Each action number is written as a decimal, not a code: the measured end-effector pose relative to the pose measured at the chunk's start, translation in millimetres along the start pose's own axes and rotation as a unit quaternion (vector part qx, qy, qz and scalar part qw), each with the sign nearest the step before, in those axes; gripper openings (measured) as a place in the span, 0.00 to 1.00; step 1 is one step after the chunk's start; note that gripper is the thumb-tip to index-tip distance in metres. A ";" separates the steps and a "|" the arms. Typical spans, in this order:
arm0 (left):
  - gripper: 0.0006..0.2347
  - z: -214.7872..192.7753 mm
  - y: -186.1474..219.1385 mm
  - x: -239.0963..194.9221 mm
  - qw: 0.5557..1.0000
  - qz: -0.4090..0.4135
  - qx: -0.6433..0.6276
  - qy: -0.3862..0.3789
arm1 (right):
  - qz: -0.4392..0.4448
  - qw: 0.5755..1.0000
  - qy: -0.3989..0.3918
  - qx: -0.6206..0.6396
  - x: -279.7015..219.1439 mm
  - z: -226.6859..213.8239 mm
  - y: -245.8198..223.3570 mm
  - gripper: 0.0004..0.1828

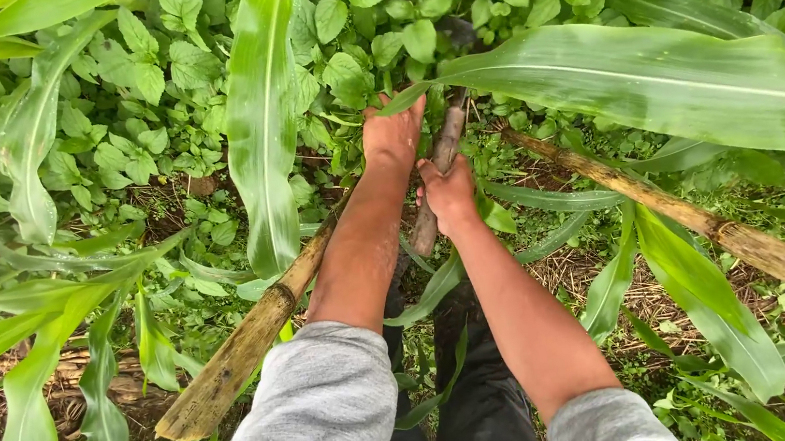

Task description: Weeding a corn field using a hand sickle and pulling weeds by hand

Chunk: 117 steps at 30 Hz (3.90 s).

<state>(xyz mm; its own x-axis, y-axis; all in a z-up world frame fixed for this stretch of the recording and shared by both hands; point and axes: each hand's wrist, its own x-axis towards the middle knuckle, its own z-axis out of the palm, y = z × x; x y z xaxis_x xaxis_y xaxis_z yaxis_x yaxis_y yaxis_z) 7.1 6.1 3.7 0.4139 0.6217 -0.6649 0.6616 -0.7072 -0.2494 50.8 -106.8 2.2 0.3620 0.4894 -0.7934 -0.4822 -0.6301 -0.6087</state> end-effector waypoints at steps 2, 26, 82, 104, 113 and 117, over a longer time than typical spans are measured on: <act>0.28 -13.0 -2.9 -2.7 0.999 -0.025 -0.024 -0.012 | 0.001 0.999 -0.016 -0.030 7.2 -2.6 7.7 0.13; 0.49 -20.2 -45.1 37.6 0.983 -0.110 -0.129 -0.069 | 0.080 0.981 -0.125 -0.126 11.3 -14.5 -14.4 0.14; 0.14 17.4 -50.4 58.5 0.991 -0.114 0.066 -0.041 | 0.110 0.975 -0.147 -0.123 53.4 12.7 -50.6 0.10; 0.45 1.9 -67.2 45.9 0.981 -0.160 -0.062 -0.087 | 0.040 0.946 -0.144 -0.286 39.2 12.7 -15.7 0.10; 0.42 20.7 -60.0 59.0 0.975 -0.187 -0.109 -0.040 | 0.049 0.988 -0.116 -0.092 63.3 17.4 -23.8 0.13; 0.43 20.2 -57.4 60.2 0.977 -0.197 -0.083 -0.015 | 0.033 0.972 -0.149 -0.178 60.9 25.1 -30.6 0.16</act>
<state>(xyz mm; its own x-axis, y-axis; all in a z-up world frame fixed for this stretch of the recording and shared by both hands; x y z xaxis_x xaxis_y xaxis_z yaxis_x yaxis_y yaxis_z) -18.5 77.3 -36.3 0.0886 0.8227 -0.5615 0.8594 -0.3481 -0.3745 67.6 -42.5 -27.4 0.0667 0.5607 -0.8253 -0.1701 -0.8087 -0.5631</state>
